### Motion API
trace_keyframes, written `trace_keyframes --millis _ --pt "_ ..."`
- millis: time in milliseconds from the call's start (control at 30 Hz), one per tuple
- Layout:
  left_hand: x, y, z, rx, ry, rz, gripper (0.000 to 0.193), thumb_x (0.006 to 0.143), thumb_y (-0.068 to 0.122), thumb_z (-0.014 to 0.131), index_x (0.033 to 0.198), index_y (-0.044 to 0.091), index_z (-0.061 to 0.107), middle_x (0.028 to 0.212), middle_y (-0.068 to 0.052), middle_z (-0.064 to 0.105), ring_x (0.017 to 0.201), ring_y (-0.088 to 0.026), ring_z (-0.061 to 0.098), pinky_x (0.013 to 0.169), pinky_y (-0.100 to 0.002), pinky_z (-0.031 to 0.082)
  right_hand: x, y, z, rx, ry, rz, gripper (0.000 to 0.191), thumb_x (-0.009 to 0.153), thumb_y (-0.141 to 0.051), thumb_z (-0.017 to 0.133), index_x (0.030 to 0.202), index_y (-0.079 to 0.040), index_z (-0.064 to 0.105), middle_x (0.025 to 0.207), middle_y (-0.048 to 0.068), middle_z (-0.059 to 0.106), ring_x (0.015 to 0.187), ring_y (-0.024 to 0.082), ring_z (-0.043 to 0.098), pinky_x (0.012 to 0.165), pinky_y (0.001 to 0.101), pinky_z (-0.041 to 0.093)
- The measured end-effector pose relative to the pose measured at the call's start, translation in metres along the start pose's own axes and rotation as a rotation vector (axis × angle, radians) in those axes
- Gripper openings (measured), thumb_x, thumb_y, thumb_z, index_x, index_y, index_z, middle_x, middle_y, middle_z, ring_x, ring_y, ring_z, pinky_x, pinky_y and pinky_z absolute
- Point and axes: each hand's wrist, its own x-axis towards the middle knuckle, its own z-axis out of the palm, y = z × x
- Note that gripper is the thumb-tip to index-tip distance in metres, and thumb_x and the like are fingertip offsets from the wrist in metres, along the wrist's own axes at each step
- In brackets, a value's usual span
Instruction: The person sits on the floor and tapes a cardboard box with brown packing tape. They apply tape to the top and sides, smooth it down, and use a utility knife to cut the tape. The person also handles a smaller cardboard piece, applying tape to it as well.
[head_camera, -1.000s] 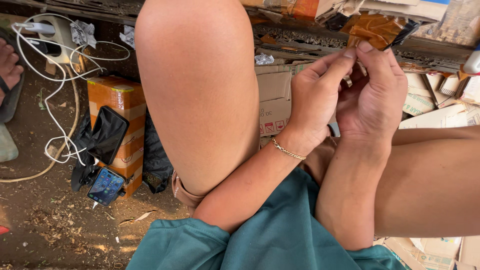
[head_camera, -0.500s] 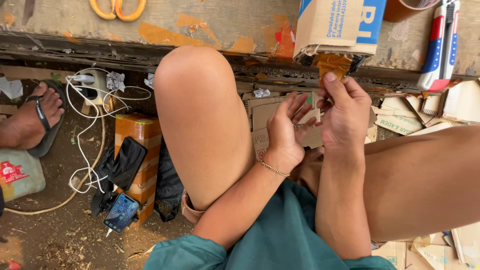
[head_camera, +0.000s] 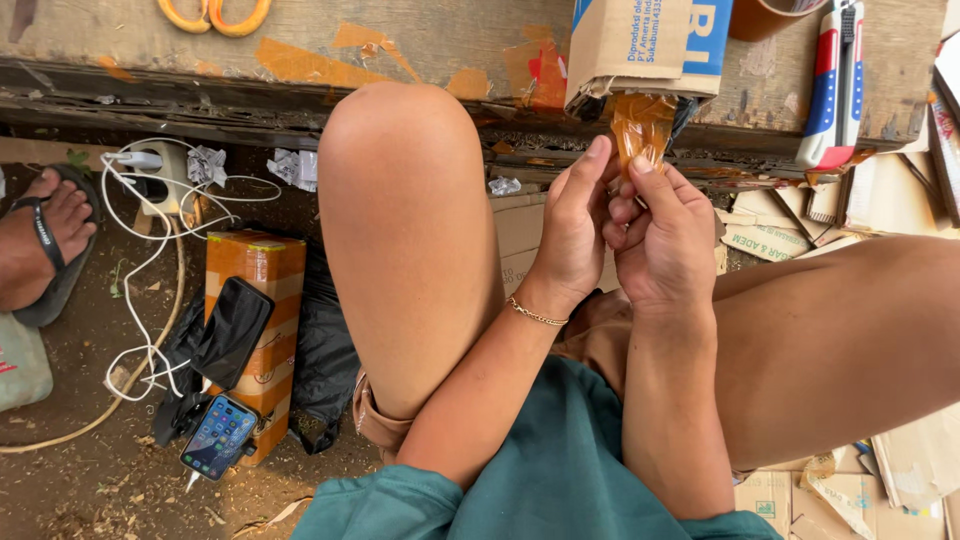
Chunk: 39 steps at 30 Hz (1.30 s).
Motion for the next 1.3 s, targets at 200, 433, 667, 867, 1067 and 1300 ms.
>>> trace_keyframes --millis 200,433,667,867,1067,1300 --pt "0.006 0.004 -0.010 0.058 -0.048 -0.011 0.022 0.109 0.022 0.054 0.114 0.003 0.064 0.086 0.002 0.058 0.067 -0.003 0.046 0.057 -0.018 0.039 -0.001 -0.008 -0.002 0.007 0.024 0.152 0.011 0.102 -0.018 0.064 0.097 -0.009 0.066 0.080 -0.001 0.062 0.068 0.009 0.058 0.052 0.0228 0.043" --pt "0.019 0.010 -0.011 0.336 0.057 0.073 0.022 0.104 0.016 0.067 0.103 -0.005 0.073 0.082 -0.002 0.065 0.068 -0.005 0.054 0.059 -0.021 0.045 0.000 0.000 -0.001 -0.055 0.029 0.050 0.011 0.105 -0.016 0.065 0.102 -0.005 0.067 0.085 0.002 0.065 0.069 0.011 0.060 0.054 0.0242 0.047" --pt "0.021 0.011 -0.012 0.486 0.020 -0.050 0.027 0.100 0.022 0.071 0.098 -0.004 0.076 0.079 0.003 0.067 0.072 -0.002 0.056 0.060 -0.021 0.048 0.007 0.023 -0.014 -0.047 0.092 -0.053 0.022 0.108 -0.014 0.063 0.120 0.004 0.069 0.094 0.007 0.071 0.075 0.013 0.068 0.062 0.0265 0.057" --pt "0.035 0.016 -0.010 0.549 -0.018 -0.064 0.028 0.100 0.022 0.069 0.101 -0.004 0.078 0.091 -0.005 0.078 0.082 -0.006 0.068 0.073 -0.023 0.057 0.003 0.037 -0.019 0.070 0.163 -0.013 0.023 0.108 -0.015 0.062 0.120 0.005 0.066 0.103 0.008 0.071 0.086 0.013 0.070 0.075 0.0259 0.058" --pt "0.030 0.013 -0.011 0.618 0.021 -0.037 0.028 0.104 0.024 0.068 0.102 -0.002 0.079 0.095 -0.007 0.079 0.087 -0.008 0.068 0.078 -0.026 0.057 -0.014 0.023 -0.010 0.003 0.253 0.169 0.028 0.098 -0.015 0.055 0.120 -0.001 0.066 0.099 0.006 0.072 0.081 0.016 0.069 0.067 0.0297 0.058" --pt "0.025 -0.013 -0.018 0.337 0.004 0.010 0.027 0.111 0.020 0.064 0.111 -0.004 0.075 0.101 -0.008 0.077 0.101 -0.009 0.069 0.096 -0.027 0.056 -0.049 -0.081 0.005 -0.927 0.002 -0.438 0.012 0.108 -0.002 0.067 0.119 -0.005 0.070 0.104 0.008 0.063 0.090 0.016 0.063 0.080 0.0280 0.053"
